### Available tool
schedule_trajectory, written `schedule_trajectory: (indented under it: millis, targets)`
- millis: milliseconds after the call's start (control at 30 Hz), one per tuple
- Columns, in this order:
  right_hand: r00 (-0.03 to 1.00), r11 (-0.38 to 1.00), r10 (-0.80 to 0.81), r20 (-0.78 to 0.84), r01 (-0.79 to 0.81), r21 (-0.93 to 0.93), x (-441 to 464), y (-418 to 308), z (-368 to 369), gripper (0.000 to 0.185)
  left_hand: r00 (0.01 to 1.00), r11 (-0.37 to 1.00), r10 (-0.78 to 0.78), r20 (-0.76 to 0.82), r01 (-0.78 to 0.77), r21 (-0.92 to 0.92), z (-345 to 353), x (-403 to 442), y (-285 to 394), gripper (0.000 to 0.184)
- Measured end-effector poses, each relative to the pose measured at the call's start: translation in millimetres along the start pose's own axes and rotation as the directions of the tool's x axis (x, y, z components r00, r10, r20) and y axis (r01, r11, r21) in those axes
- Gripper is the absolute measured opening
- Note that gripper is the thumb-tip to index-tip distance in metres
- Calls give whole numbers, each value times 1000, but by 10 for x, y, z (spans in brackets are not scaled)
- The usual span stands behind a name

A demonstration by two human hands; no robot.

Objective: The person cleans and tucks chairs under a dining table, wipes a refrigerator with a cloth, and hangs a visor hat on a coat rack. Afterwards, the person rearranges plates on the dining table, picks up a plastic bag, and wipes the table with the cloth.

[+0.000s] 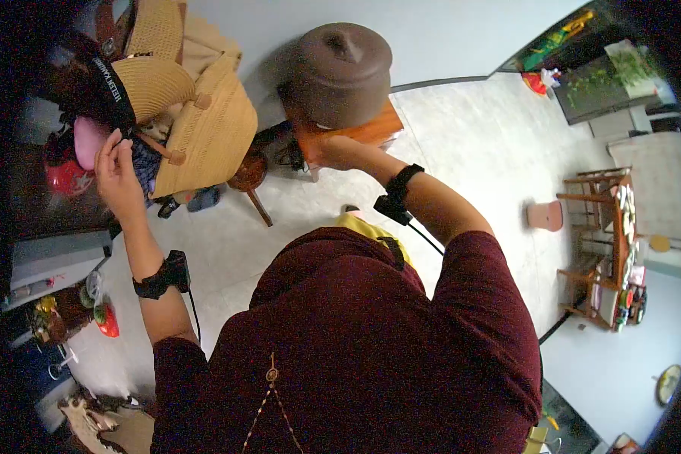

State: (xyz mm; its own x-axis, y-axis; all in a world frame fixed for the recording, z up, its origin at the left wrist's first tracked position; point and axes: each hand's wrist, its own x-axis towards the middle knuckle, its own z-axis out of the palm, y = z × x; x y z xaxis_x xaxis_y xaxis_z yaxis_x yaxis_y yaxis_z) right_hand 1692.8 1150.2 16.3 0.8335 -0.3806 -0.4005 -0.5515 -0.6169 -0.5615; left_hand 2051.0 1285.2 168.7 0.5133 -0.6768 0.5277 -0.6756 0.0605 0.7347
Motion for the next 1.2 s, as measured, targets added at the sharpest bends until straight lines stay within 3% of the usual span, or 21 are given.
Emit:
schedule_trajectory:
  millis: [33, 133, 200, 267, 333, 400, 433, 467, 500, 567, 600, 700, 733, 833, 933, 1000, 1067, 1200]
  targets:
    - [1000, 1000, -10, -8, 10, 28, -110, 31, 56, 24, 999, 995, -41, 15, 42, -87, 78, -2, 1, 18]
    - [999, 993, -17, -40, 21, 115, -361, -22, -84, 27, 991, 997, -46, 127, 54, -58, 267, -108, -7, 19]
    - [995, 1000, 17, 94, -15, -25, -498, -268, -518, 28, 989, 996, 6, 148, 7, -90, 433, -232, -16, 17]
    - [972, 995, -54, -228, 71, 66, -685, -367, -857, 31, 967, 998, 18, 255, -3, -58, 585, -377, 38, 17]
    - [894, 996, -15, -448, 54, 74, -911, -664, -1360, 33, 933, 998, -45, 357, 53, -14, 729, -540, 116, 17]
    - [842, 998, -9, -539, 40, 45, -1274, -949, -1954, 37, 884, 994, -110, 455, 102, 42, 875, -705, 154, 17]
    - [793, 975, -167, -587, 220, 20, -1482, -772, -2212, 37, 825, 992, -125, 551, 120, 46, 956, -784, 152, 18]
    - [753, 969, -185, -631, 248, 11, -1694, -831, -2414, 37, 755, 989, -140, 640, 138, 54, 1038, -860, 164, 19]
    - [719, 967, -192, -667, 255, -4, -1918, -908, -2589, 37, 745, 990, -138, 653, 129, 62, 1135, -933, 183, 19]
    - [668, 959, -220, -711, 281, -33, -2383, -988, -2845, 36, 574, 966, -192, 796, 253, 51, 1347, -1092, 275, 20]
    - [647, 958, -228, -728, 282, -49, -2607, -982, -2930, 36, 563, 968, -186, 805, 244, 53, 1494, -1178, 297, 20]
    - [600, 959, -232, -765, 272, -78, -3227, -946, -3030, 35, 403, 991, -78, 912, 132, 26, 1871, -1341, 503, 26]
    - [588, 961, -230, -776, 262, -86, -3421, -917, -3049, 35, 390, 992, -73, 918, 120, 28, 1990, -1395, 608, 26]
    - [554, 969, -211, -805, 227, -98, -3946, -812, -3015, 35, 222, 995, 8, 975, 96, -30, 2442, -1568, 869, 29]
    - [525, 979, -176, -833, 181, -92, -4409, -638, -2956, 34, 176, 999, 50, 983, -6, -50, 2842, -1758, 1047, 29]
    - [508, 986, -155, -847, 132, -101, -4685, -558, -2894, 34, 179, 995, 92, 980, 9, -96, 3156, -1915, 1103, 29]
    - [492, 991, -129, -861, 83, -102, -4918, -448, -2932, 33, 106, 992, 114, 988, 43, -119, 3437, -1872, 1272, 28]
    - [423, 993, -106, -900, -7, -120, -5373, -339, -2941, 32, 34, 974, 204, 978, -111, -199, 3897, -1961, 1539, 29]
